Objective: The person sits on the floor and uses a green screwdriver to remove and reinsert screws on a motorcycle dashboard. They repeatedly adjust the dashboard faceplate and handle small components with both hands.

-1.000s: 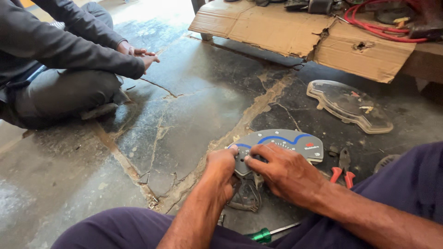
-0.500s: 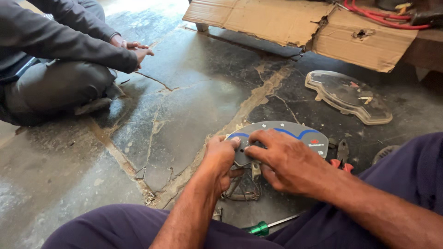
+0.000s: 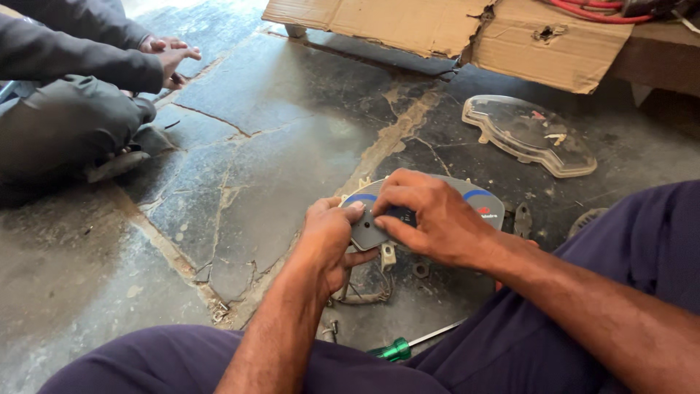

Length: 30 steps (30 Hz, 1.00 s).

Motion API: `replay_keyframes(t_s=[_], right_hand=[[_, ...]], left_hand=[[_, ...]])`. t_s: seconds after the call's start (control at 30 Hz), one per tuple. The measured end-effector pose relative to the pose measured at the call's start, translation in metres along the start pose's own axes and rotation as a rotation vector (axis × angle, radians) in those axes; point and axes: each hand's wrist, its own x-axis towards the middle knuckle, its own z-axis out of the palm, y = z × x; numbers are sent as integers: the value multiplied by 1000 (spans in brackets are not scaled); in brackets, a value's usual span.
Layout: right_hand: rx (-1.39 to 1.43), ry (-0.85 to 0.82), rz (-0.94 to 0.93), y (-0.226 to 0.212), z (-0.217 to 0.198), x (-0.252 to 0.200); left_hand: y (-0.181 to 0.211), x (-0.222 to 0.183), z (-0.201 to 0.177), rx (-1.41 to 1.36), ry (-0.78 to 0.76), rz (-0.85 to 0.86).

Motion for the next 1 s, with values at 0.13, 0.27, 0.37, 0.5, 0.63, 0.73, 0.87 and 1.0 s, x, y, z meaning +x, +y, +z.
replay_keyframes(t_s=[0.13,0.27,0.37,0.5,0.63,0.73,0.87,1.0], right_hand=[[-94,-16,-115,-6,4,2],[-181,-58,-165,-8,4,5],[-198,-67,-206,-7,4,4],[-246,-42,-302,-6,6,7],[-259,-99,-244,-1,10,10],[-194,-105,-243,2,8,9],[-93,-101,-218,2,2,8],[-60,-205,-146,-1,-5,11]], left_hand=[[1,-6,0,18,3,9],[1,-6,-1,24,-1,39],[-1,-4,-2,36,23,39],[-3,-2,-3,16,8,37],[-6,-1,-5,5,-16,38],[-5,-3,-3,-7,7,16],[-4,-7,-2,-3,18,24],[-3,-8,-3,9,13,26]])
